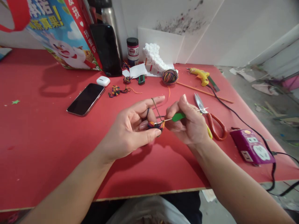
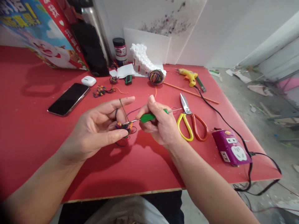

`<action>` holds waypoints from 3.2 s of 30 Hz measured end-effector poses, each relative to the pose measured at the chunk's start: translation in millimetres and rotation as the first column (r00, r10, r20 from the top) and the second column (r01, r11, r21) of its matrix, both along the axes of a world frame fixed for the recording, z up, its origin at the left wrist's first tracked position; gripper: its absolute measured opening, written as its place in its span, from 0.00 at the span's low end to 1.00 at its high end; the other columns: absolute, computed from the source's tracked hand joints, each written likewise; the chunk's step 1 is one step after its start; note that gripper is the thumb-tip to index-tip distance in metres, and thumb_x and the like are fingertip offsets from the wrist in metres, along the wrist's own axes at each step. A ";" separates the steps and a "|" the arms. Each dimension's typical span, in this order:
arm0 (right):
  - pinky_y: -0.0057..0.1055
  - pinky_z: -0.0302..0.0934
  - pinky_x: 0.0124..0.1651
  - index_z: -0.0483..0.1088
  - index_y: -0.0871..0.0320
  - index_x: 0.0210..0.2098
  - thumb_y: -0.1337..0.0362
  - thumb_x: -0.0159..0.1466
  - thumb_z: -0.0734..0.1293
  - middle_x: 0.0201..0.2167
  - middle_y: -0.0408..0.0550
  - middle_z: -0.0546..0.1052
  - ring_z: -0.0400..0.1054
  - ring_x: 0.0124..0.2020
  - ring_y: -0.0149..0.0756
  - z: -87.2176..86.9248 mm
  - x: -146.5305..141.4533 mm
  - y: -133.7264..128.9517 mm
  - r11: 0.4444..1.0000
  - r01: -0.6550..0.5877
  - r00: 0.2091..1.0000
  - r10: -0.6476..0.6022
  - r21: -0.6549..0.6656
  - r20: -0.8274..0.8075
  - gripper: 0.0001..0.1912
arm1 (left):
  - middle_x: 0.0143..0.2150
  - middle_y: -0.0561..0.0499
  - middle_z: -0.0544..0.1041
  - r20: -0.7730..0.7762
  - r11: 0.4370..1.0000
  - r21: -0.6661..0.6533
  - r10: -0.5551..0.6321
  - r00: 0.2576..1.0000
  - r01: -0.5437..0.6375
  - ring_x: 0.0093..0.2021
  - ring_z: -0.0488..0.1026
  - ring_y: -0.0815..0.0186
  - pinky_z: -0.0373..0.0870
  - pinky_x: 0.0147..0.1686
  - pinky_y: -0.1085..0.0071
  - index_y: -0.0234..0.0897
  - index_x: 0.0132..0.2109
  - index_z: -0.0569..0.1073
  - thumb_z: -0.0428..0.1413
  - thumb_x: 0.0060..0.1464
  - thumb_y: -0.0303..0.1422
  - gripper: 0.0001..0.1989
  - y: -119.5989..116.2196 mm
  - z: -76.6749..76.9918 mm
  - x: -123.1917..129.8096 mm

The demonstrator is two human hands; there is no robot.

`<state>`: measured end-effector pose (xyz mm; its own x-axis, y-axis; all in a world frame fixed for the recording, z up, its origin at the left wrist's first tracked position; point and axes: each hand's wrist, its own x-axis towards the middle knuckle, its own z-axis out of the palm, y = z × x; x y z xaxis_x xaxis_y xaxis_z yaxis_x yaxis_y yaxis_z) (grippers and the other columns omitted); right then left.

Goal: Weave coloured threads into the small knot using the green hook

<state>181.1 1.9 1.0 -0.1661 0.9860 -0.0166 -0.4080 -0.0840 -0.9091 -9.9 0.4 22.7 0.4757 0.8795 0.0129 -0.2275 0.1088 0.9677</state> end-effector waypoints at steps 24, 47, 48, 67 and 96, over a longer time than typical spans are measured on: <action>0.29 0.38 0.18 0.76 0.58 0.18 0.36 0.63 0.75 0.10 0.38 0.59 0.50 0.12 0.25 11.8 12.1 -4.2 0.988 0.097 0.973 -0.119 0.119 0.199 0.33 | 0.32 0.55 0.70 -0.144 0.998 0.058 -0.014 0.989 0.023 0.30 0.70 0.69 0.67 0.28 0.72 0.42 0.64 0.81 0.67 0.51 0.23 0.32 -2.5 3.0 -1.6; 0.34 0.59 0.26 0.82 0.53 0.27 0.49 0.75 0.68 0.19 0.44 0.74 0.64 0.19 0.31 9.8 6.0 -18.3 0.819 0.112 0.767 -0.432 0.563 0.474 0.24 | 0.30 0.58 0.72 -0.257 0.970 0.048 0.244 0.935 -0.240 0.27 0.65 0.72 0.64 0.30 0.72 0.33 0.64 0.77 0.68 0.50 0.24 0.32 1.1 -6.2 11.9; 0.33 0.60 0.27 0.81 0.54 0.28 0.51 0.76 0.67 0.20 0.44 0.75 0.65 0.19 0.31 8.6 4.9 -18.6 0.788 0.084 0.747 -0.455 0.610 0.484 0.24 | 0.30 0.58 0.73 -0.242 0.964 0.010 0.259 0.935 -0.264 0.27 0.67 0.72 0.64 0.29 0.72 0.33 0.63 0.77 0.68 0.49 0.24 0.32 1.6 -6.8 12.5; 0.31 0.73 0.39 0.75 0.58 0.58 0.61 0.75 0.70 0.38 0.51 0.82 0.76 0.36 0.36 -19.8 -2.9 -10.4 0.348 -0.252 0.589 -0.685 0.903 0.429 0.14 | 0.29 0.58 0.75 0.217 0.854 -0.490 0.316 0.923 -0.177 0.27 0.73 0.74 0.70 0.27 0.78 0.32 0.55 0.78 0.69 0.45 0.16 0.28 3.5 -1.5 13.7; 0.29 0.58 0.25 0.71 0.57 0.27 0.65 0.77 0.64 0.20 0.43 0.73 0.66 0.20 0.28 4.8 -10.2 -32.4 0.581 -0.002 0.510 -0.699 0.814 0.501 0.20 | 0.31 0.58 0.69 -0.172 0.943 0.018 0.330 0.928 -0.331 0.26 0.66 0.75 0.66 0.23 0.79 0.39 0.64 0.81 0.64 0.53 0.23 0.30 0.1 -4.6 14.6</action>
